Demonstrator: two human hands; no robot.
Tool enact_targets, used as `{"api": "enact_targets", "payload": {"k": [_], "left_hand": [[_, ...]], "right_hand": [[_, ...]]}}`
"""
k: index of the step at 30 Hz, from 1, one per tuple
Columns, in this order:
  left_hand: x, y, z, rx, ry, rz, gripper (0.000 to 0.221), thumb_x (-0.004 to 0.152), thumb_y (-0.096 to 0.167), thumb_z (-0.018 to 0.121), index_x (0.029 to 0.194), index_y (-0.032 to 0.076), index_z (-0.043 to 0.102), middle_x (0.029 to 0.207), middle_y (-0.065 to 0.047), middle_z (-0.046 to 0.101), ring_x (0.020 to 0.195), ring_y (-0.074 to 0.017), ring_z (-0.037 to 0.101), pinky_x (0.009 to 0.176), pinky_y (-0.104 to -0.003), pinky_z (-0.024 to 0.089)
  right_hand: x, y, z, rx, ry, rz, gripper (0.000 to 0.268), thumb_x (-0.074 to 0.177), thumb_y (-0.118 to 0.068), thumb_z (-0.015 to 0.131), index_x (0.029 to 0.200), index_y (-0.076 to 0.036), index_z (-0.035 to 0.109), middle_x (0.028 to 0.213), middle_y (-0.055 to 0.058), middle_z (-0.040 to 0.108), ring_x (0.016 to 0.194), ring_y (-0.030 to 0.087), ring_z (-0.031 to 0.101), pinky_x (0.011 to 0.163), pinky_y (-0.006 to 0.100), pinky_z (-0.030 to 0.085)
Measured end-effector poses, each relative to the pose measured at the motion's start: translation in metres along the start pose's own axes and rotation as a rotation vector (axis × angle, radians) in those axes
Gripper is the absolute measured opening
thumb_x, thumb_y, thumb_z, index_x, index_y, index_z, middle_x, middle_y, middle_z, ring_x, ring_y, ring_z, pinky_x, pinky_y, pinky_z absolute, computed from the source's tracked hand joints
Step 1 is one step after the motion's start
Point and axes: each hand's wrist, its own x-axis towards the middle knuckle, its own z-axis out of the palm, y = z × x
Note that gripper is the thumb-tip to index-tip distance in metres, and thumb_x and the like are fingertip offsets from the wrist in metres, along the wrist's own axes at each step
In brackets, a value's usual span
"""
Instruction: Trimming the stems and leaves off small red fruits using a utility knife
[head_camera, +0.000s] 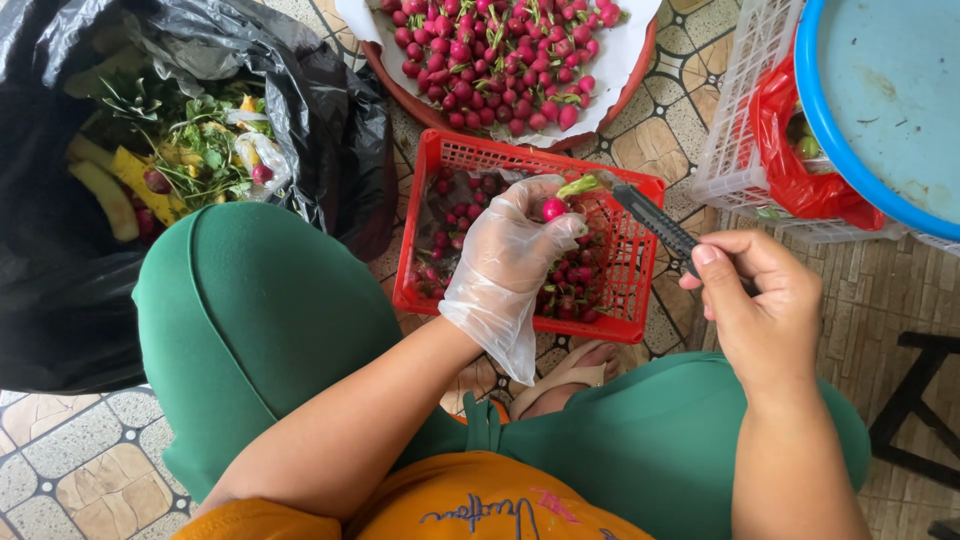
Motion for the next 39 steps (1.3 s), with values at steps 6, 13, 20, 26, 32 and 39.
{"api": "enact_targets", "payload": {"k": [6, 13, 20, 26, 32, 39], "left_hand": [[-0.001, 0.003, 0.000, 0.050, -0.009, -0.023, 0.048, 0.084, 0.024, 0.075, 0.129, 0.009, 0.065, 0.098, 0.002, 0.069, 0.070, -0.0058, 0.055, 0.072, -0.023, 0.051], [-0.001, 0.005, 0.001, 0.131, 0.020, -0.045, 0.048, 0.081, 0.028, 0.076, 0.126, 0.013, 0.068, 0.100, 0.004, 0.072, 0.074, -0.0060, 0.059, 0.077, -0.023, 0.051], [0.000, 0.005, 0.004, -0.026, -0.009, -0.077, 0.043, 0.085, 0.021, 0.074, 0.125, 0.008, 0.066, 0.095, -0.001, 0.073, 0.072, -0.0096, 0.071, 0.072, -0.022, 0.059], [0.003, -0.021, 0.001, -0.411, -0.259, -0.132, 0.051, 0.097, 0.036, 0.051, 0.139, 0.006, 0.047, 0.118, -0.008, 0.064, 0.078, -0.0201, 0.075, 0.041, -0.020, 0.040], [0.003, -0.012, 0.002, -0.457, -0.189, -0.232, 0.020, 0.099, 0.030, 0.052, 0.112, 0.015, 0.058, 0.105, -0.001, 0.070, 0.071, -0.0211, 0.074, 0.042, -0.024, 0.037], [0.009, -0.031, 0.003, -0.513, -0.174, -0.210, 0.026, 0.097, 0.034, 0.059, 0.112, 0.014, 0.055, 0.097, -0.002, 0.066, 0.070, -0.0255, 0.075, 0.038, -0.023, 0.040]], "right_hand": [[-0.001, 0.000, 0.001, -0.034, -0.034, -0.009, 0.010, 0.108, -0.010, 0.061, 0.108, -0.002, 0.067, 0.079, 0.011, 0.069, 0.055, 0.011, 0.050, 0.055, 0.023, 0.042], [-0.001, 0.005, 0.001, -0.024, -0.071, 0.001, 0.009, 0.106, -0.011, 0.062, 0.109, -0.003, 0.067, 0.078, 0.012, 0.069, 0.057, 0.011, 0.054, 0.053, 0.022, 0.042], [-0.001, 0.005, 0.002, -0.016, -0.053, 0.004, 0.010, 0.107, -0.010, 0.062, 0.109, -0.002, 0.067, 0.079, 0.012, 0.069, 0.058, 0.011, 0.053, 0.054, 0.022, 0.042], [-0.004, 0.004, 0.001, 0.063, 0.047, -0.062, 0.011, 0.109, -0.007, 0.058, 0.112, 0.002, 0.064, 0.080, 0.016, 0.066, 0.057, 0.013, 0.051, 0.058, 0.023, 0.043], [-0.004, 0.012, 0.001, 0.162, 0.102, -0.098, 0.010, 0.110, -0.009, 0.059, 0.112, 0.001, 0.061, 0.081, 0.017, 0.063, 0.059, 0.014, 0.053, 0.058, 0.024, 0.045], [-0.005, 0.016, 0.004, 0.191, 0.202, -0.143, 0.007, 0.111, -0.005, 0.060, 0.111, 0.001, 0.061, 0.074, 0.013, 0.058, 0.065, 0.016, 0.061, 0.060, 0.024, 0.047]]}}
